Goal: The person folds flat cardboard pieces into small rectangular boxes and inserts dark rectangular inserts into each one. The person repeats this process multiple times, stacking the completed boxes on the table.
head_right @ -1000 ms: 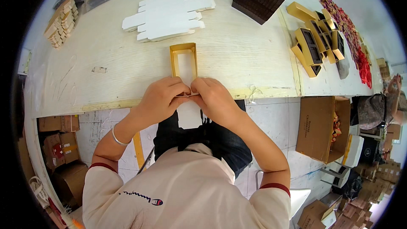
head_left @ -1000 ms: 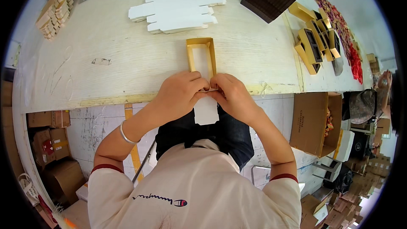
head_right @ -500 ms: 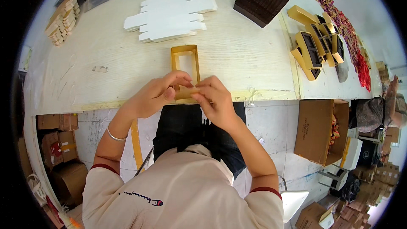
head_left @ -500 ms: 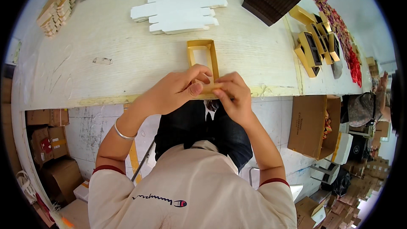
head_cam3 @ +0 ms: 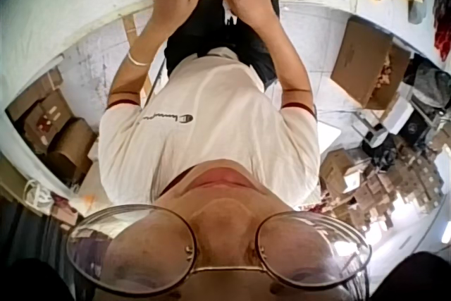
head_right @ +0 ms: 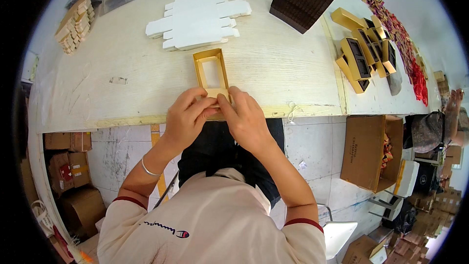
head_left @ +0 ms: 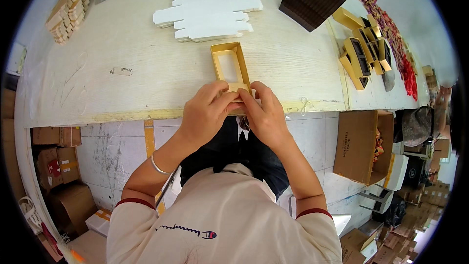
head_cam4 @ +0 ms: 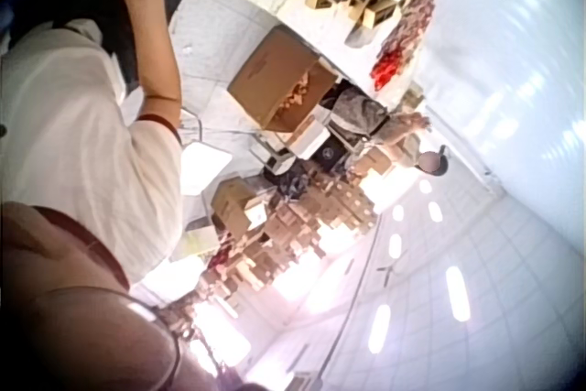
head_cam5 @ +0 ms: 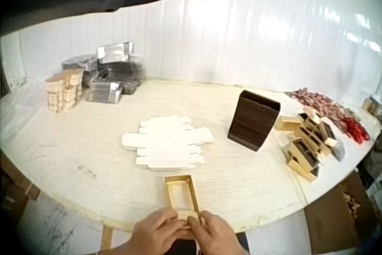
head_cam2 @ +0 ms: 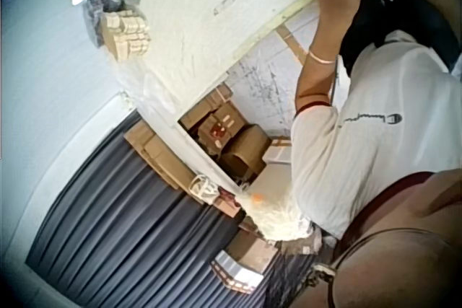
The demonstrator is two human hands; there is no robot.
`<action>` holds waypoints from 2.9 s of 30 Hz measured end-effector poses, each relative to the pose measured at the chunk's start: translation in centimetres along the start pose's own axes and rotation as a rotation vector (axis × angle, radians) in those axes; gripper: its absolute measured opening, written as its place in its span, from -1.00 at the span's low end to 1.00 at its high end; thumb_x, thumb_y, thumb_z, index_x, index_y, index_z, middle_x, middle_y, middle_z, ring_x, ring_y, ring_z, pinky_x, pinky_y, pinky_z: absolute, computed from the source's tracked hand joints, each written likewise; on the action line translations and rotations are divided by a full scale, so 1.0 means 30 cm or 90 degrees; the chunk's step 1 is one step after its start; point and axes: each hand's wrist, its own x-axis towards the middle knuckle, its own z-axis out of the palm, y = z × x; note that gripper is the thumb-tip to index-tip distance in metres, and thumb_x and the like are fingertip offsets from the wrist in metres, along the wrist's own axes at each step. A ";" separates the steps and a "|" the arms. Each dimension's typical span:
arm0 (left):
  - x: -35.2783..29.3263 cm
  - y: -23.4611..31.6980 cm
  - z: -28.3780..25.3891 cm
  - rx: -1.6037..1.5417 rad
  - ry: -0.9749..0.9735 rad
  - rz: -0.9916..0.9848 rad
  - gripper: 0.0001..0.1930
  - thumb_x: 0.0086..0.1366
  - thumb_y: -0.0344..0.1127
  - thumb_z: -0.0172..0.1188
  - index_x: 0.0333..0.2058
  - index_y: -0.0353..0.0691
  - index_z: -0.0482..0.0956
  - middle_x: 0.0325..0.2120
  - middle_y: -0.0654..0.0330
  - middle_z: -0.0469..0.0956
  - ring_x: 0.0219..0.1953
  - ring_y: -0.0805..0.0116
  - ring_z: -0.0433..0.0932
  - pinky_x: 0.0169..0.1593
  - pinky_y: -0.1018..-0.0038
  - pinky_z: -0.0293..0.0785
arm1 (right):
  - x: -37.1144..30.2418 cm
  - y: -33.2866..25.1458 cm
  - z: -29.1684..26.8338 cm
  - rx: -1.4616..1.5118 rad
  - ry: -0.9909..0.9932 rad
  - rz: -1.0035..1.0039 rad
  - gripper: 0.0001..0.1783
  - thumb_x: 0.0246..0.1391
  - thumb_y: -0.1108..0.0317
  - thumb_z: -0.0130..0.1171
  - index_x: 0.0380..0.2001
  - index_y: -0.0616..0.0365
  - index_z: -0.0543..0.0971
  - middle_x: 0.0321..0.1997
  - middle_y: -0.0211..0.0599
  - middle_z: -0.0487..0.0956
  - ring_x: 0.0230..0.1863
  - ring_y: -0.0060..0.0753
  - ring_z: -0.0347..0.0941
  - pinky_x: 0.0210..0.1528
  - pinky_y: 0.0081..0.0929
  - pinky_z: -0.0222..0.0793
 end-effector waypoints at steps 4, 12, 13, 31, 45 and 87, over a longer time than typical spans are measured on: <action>-0.010 0.006 -0.010 0.051 -0.018 0.003 -0.90 0.03 -0.46 0.27 -0.42 -0.24 0.58 -0.48 0.22 0.50 -0.49 0.19 0.46 -0.42 0.41 0.41 | 0.034 -0.001 -0.029 -0.026 -0.074 -0.040 -0.69 -0.27 0.49 0.19 -0.31 0.21 0.51 -0.21 -0.21 0.40 -0.25 -0.21 0.43 -0.27 -0.30 0.37; 0.108 -0.011 -0.092 -0.050 -0.332 -0.096 -0.89 0.13 -0.36 0.20 -0.42 -0.28 0.58 -0.51 0.07 0.52 -0.41 0.05 0.50 -0.39 0.27 0.39 | 0.108 0.052 -0.054 0.201 -0.317 0.076 -0.85 -0.09 0.50 0.20 -0.37 0.19 0.51 -0.34 -0.23 0.47 -0.36 -0.18 0.45 -0.36 -0.37 0.36; 0.128 -0.011 -0.097 -0.049 -0.354 -0.099 -0.87 0.13 -0.34 0.20 -0.43 -0.28 0.59 -0.51 0.07 0.52 -0.40 0.04 0.50 -0.39 0.25 0.39 | 0.117 0.063 -0.059 0.226 -0.311 0.066 -0.84 -0.06 0.50 0.21 -0.32 0.18 0.53 -0.33 -0.22 0.48 -0.38 -0.22 0.45 -0.38 -0.42 0.36; 0.173 -0.129 -0.181 0.005 -0.340 -0.077 -0.19 -0.11 -0.29 0.41 0.17 -0.19 0.27 0.09 0.00 0.33 0.13 0.02 0.27 0.20 0.23 0.18 | 0.531 0.680 -0.439 -0.383 -0.044 0.107 -0.88 -0.04 0.33 0.21 -0.48 0.15 0.58 -0.35 -0.25 0.55 -0.19 -0.20 0.43 -0.16 -0.23 0.28; 0.136 -0.074 -0.144 -0.070 -0.306 -0.058 -0.19 -0.11 -0.32 0.39 0.18 -0.15 0.25 0.03 0.10 0.37 0.07 0.09 0.27 0.16 0.29 0.24 | 0.251 0.196 -0.445 0.599 -0.348 0.428 -0.71 0.13 0.09 0.16 -0.33 0.10 0.51 -0.40 -0.63 0.42 -0.31 -0.76 0.25 -0.25 -0.70 0.20; 0.181 -0.022 -0.091 0.074 -0.370 0.106 -0.18 -0.08 0.01 0.37 0.16 -0.19 0.31 0.19 -0.01 0.19 0.24 -0.06 0.11 0.28 0.07 0.01 | -0.065 0.026 -0.072 0.053 -0.032 0.058 -0.37 -0.27 0.20 0.39 -0.07 0.24 0.48 0.06 0.11 0.36 -0.03 0.06 0.37 0.01 -0.21 0.31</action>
